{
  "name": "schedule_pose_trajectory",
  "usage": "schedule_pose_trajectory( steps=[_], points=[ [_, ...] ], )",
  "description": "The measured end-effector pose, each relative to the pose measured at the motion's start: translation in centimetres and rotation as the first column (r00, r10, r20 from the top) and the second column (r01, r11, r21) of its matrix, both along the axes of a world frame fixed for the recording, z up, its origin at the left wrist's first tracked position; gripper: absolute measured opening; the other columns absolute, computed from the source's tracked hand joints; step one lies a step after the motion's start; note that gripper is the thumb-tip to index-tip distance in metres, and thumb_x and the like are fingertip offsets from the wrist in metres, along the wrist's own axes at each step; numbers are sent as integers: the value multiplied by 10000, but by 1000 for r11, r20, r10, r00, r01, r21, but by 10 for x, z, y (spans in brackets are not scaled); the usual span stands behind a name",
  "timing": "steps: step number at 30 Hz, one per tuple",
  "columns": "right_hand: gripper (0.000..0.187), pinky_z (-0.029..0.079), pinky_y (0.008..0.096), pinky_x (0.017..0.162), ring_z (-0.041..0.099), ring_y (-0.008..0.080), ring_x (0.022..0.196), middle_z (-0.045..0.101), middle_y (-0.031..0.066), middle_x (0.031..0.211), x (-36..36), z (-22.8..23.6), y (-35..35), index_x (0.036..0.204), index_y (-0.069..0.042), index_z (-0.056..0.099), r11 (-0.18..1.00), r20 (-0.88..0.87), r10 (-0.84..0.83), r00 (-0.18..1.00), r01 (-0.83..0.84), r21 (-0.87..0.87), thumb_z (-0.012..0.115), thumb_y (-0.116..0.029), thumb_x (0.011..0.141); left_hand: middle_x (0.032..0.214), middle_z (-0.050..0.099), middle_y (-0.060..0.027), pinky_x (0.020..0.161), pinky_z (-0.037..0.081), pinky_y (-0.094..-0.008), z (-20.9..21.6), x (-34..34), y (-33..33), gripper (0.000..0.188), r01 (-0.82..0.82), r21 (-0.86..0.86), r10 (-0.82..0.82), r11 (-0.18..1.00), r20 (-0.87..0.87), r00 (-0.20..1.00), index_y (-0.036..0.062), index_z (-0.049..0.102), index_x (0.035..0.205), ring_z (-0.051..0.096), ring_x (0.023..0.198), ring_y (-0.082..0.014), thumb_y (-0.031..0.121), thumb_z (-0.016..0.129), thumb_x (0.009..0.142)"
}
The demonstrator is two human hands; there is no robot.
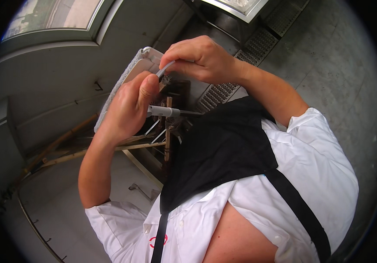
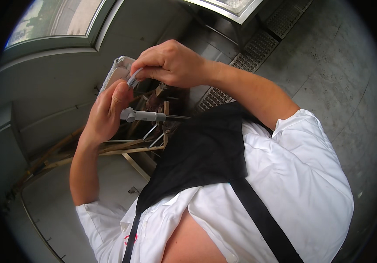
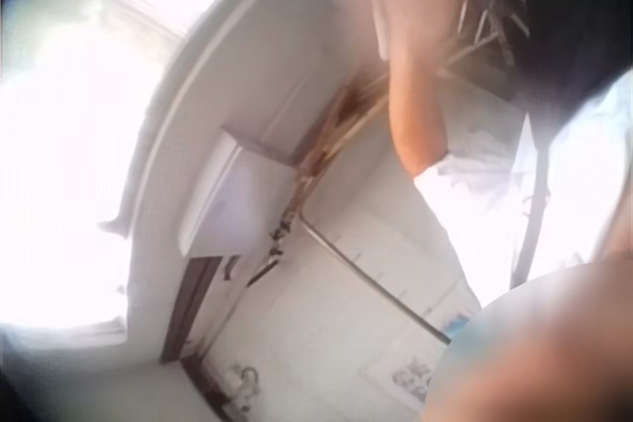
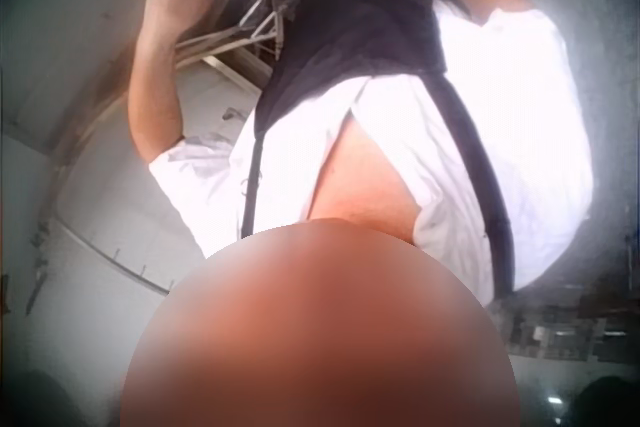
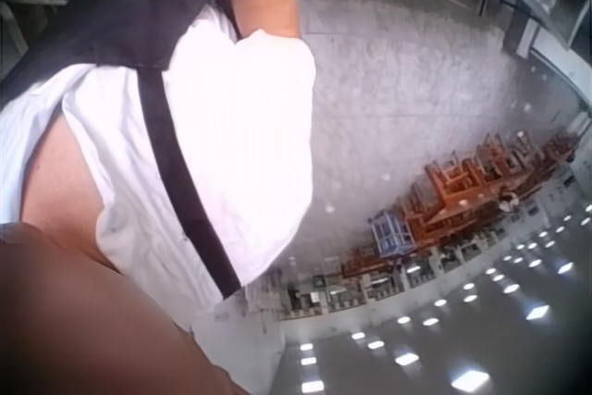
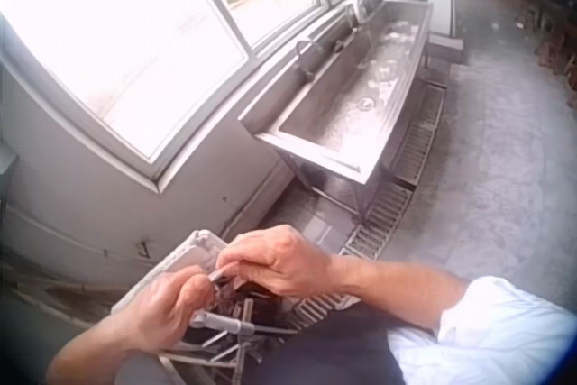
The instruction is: The person assembles a mop by inserting a white plastic rod into the mop head, then rinses the assembled mop under running water in a stainless steel sink. The person handles the mop head and rod, aligning and securing the components before rinsing.
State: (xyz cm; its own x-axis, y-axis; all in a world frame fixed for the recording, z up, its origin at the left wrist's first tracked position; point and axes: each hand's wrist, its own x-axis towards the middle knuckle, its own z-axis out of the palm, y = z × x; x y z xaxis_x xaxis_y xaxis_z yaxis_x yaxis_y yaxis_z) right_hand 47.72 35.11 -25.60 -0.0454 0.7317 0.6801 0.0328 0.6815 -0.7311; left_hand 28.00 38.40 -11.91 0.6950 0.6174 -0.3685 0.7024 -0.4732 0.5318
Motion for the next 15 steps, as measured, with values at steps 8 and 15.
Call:
schedule_pose_trajectory(
  steps=[8, 15],
  points=[
    [163, 550, 331, 698, 711, 247, 767, 720, 119, 845, 3, 0, -2, 1010, 7, 710, 1000, 69, -2, 998, 3, -18, 692, -123, 914, 728, 548, -89, 670, 447, -353, -3, 1, 0, 551, -71, -11, 70, 997, -40, 997, 2, 557, 849, 519, 695, -210, 462, 363, 1082],
    [189, 541, 284, 756, 689, 174, 829, 722, 91, 920, 6, 2, -4, 1063, -10, 700, 981, 35, 90, 995, -83, -176, 711, -120, 910, 708, 475, 34, 591, 351, -241, -7, -7, 10, 505, -190, -329, 220, 925, 57, 974, 54, 611, 938, 415, 653, -68, 486, 387, 1073]
  ],
)
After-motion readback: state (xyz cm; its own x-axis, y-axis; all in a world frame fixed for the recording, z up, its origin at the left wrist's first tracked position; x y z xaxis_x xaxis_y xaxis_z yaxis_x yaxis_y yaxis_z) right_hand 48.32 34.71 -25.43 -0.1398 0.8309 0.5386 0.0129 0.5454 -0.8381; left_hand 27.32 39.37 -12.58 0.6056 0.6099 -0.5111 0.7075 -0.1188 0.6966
